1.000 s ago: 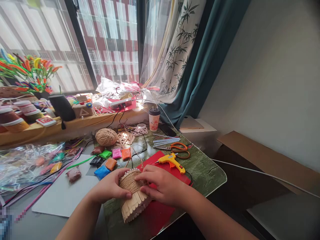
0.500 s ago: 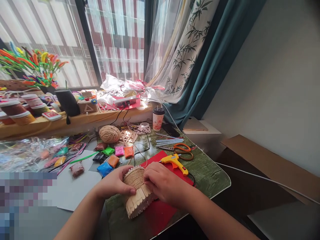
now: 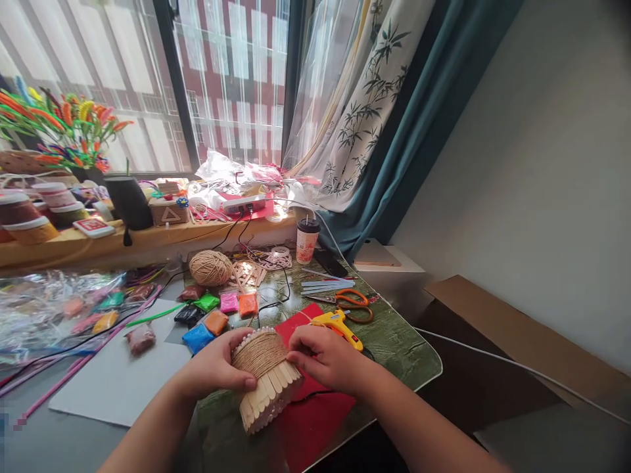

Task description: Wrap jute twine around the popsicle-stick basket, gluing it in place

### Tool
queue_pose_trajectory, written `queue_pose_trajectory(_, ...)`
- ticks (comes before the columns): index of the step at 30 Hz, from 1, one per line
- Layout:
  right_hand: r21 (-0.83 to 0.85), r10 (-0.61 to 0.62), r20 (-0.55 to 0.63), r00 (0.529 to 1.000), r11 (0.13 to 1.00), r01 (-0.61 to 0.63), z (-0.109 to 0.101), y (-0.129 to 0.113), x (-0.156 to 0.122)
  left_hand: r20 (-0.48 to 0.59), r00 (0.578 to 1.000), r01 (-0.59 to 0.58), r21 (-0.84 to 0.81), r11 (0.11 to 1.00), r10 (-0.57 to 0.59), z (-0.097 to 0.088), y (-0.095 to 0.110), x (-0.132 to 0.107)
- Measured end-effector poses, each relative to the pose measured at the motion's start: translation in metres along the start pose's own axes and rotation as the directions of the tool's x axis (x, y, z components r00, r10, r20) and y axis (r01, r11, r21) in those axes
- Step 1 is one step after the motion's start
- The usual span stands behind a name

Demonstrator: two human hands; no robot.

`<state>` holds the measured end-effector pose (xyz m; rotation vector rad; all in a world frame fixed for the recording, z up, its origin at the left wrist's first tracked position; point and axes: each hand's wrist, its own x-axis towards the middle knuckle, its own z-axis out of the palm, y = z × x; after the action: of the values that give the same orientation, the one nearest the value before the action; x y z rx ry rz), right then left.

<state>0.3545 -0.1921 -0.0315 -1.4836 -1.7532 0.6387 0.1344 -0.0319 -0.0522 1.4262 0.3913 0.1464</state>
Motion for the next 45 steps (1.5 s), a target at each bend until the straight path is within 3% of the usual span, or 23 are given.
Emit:
queue_pose_trajectory(3,0.326,0.146,-0.053,0.988,0.938,-0.121,0.012,0.014,-0.001,-0.036,0.999,-0.034,-0.031,0.999,0.033,-0.001,-0.005,0.0)
queue_pose_trajectory(6,0.615,0.314,-0.063,0.947,0.76,-0.211,0.025,0.025,0.002,-0.075,0.995,-0.064,0.008,0.998,0.064,0.001,-0.009,0.0)
queue_pose_trajectory(9,0.735,0.416,-0.032,0.909,0.626,-0.261,0.029,0.032,0.006,-0.123,0.987,-0.1,0.066,0.993,0.107,0.006,-0.012,0.002)
queue_pose_trajectory(13,0.739,0.444,0.153,0.883,0.542,-0.4,0.017,0.035,0.004,-0.129,0.982,-0.128,0.072,0.989,0.137,0.016,-0.018,0.004)
queue_pose_trajectory(19,0.696,0.31,0.271,0.911,0.591,-0.408,-0.006,0.036,0.008,-0.15,0.954,-0.223,0.23,0.947,0.26,0.027,-0.016,0.007)
queue_pose_trajectory(23,0.715,0.311,0.167,0.936,0.616,-0.332,-0.004,0.041,0.019,-0.144,0.926,-0.264,0.411,0.873,0.348,0.021,-0.011,0.012)
queue_pose_trajectory(26,0.614,0.352,0.021,0.936,0.734,-0.29,0.001,0.043,0.023,-0.224,0.938,-0.128,0.484,0.865,0.264,0.014,-0.012,0.014)
queue_pose_trajectory(28,0.471,0.399,-0.066,0.915,0.821,-0.323,0.003,0.041,0.023,-0.287,0.943,-0.022,0.448,0.894,0.167,0.013,-0.014,0.015)
queue_pose_trajectory(31,0.269,0.379,-0.129,0.916,0.903,-0.336,0.006,0.03,0.024,-0.351,0.93,0.028,0.369,0.929,0.111,0.017,-0.014,0.016)
queue_pose_trajectory(35,0.091,0.331,-0.144,0.933,0.943,-0.32,0.009,0.011,0.027,-0.447,0.893,0.077,0.267,0.961,0.053,0.024,-0.007,0.017)
queue_pose_trajectory(39,0.016,0.307,-0.145,0.941,0.951,-0.308,0.007,0.004,0.027,-0.434,0.901,0.098,0.217,0.971,0.006,0.027,-0.002,0.018)
queue_pose_trajectory(42,-0.083,0.169,-0.062,0.984,0.981,-0.174,-0.004,0.006,0.025,-0.429,0.903,0.079,0.24,0.968,0.032,0.025,-0.005,0.017)
queue_pose_trajectory(45,-0.191,0.059,0.021,0.998,0.98,-0.054,-0.019,0.008,0.022,-0.423,0.905,0.069,0.257,0.964,0.048,0.023,-0.009,0.017)
